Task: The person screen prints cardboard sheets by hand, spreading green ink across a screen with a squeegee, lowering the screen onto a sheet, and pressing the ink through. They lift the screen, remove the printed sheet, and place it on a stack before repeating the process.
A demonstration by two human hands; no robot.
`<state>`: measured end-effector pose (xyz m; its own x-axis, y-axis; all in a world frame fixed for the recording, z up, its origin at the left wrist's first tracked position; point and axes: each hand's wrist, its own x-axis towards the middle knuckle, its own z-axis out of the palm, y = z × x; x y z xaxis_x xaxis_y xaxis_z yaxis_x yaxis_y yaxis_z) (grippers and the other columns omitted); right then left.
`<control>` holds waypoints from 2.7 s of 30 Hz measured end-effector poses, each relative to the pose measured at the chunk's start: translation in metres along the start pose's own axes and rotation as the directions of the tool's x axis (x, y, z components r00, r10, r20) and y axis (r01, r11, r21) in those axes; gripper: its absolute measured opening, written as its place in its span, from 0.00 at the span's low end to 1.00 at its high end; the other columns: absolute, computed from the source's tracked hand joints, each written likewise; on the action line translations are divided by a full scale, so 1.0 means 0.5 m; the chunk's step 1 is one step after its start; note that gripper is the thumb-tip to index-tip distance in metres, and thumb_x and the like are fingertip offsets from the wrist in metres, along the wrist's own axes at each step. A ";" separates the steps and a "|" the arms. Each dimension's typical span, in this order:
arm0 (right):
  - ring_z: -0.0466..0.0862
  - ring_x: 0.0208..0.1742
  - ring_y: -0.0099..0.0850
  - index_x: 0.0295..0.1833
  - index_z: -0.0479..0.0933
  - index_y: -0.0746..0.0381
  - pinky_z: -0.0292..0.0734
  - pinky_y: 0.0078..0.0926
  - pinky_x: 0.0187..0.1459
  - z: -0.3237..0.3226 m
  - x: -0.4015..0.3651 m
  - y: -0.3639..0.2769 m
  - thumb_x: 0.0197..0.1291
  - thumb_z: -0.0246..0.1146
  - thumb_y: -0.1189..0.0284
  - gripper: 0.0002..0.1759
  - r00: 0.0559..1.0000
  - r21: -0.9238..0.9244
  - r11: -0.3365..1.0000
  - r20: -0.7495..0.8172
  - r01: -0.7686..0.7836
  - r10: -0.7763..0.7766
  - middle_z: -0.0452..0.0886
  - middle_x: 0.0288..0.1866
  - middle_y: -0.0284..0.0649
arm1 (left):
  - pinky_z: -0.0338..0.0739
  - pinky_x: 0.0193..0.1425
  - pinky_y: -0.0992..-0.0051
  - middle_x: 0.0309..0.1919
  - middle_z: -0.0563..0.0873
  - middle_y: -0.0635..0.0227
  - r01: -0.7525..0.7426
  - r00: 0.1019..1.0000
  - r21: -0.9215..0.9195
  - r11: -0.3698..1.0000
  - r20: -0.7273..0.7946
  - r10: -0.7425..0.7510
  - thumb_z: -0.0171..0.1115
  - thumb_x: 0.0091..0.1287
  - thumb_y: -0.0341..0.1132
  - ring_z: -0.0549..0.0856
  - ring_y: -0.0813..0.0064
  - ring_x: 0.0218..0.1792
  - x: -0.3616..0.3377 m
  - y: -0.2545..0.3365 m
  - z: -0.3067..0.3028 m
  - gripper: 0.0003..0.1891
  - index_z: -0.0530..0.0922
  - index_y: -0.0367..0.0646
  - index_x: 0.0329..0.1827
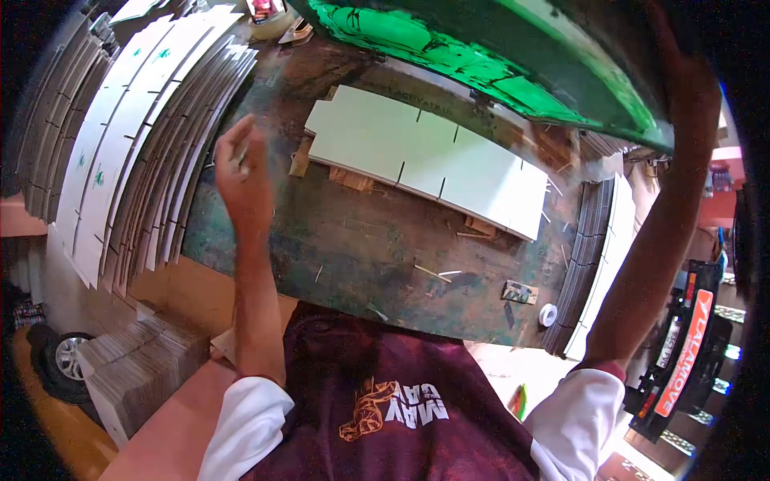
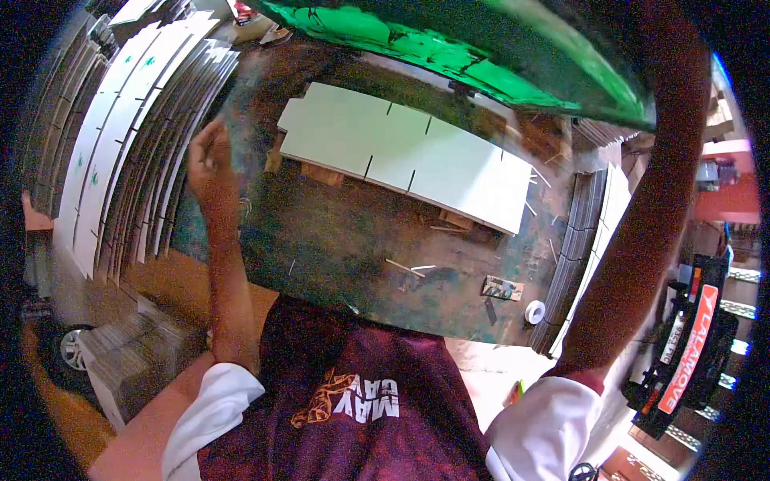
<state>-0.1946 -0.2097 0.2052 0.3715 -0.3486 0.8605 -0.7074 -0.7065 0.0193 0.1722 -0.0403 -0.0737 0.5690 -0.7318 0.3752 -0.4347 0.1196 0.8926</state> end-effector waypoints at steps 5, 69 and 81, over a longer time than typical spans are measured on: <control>0.86 0.60 0.32 0.71 0.75 0.34 0.80 0.30 0.61 -0.077 -0.082 0.041 0.69 0.64 0.71 0.28 0.875 -0.712 0.557 0.481 0.427 -0.055 0.82 0.66 0.39 | 0.79 0.66 0.64 0.62 0.80 0.55 0.221 0.946 -0.404 0.888 -0.131 -0.295 0.56 0.80 0.53 0.83 0.64 0.60 -0.008 0.088 -0.027 0.27 0.76 0.36 0.66; 0.84 0.34 0.23 0.41 0.85 0.64 0.80 0.26 0.35 0.304 -0.283 -0.189 0.61 0.77 0.58 0.19 0.511 0.290 0.634 0.837 -0.717 0.196 0.85 0.31 0.34 | 0.76 0.66 0.61 0.58 0.84 0.53 0.193 0.900 0.294 0.936 -0.434 -0.049 0.56 0.81 0.39 0.84 0.57 0.58 -0.100 0.005 -0.044 0.16 0.80 0.36 0.61; 0.87 0.38 0.42 0.41 0.84 0.60 0.83 0.39 0.38 0.218 -0.394 0.051 0.55 0.78 0.48 0.26 0.783 0.085 0.994 0.622 -0.075 0.006 0.85 0.40 0.44 | 0.77 0.63 0.59 0.55 0.86 0.52 0.268 0.890 0.263 0.927 -0.437 -0.134 0.57 0.80 0.44 0.84 0.53 0.56 -0.103 0.002 -0.041 0.18 0.82 0.39 0.60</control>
<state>-0.2205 -0.2260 -0.0195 0.6611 -0.6600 0.3568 -0.6795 -0.7283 -0.0883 0.1567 0.0114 -0.0870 0.8692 -0.3741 0.3235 -0.4336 -0.2619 0.8622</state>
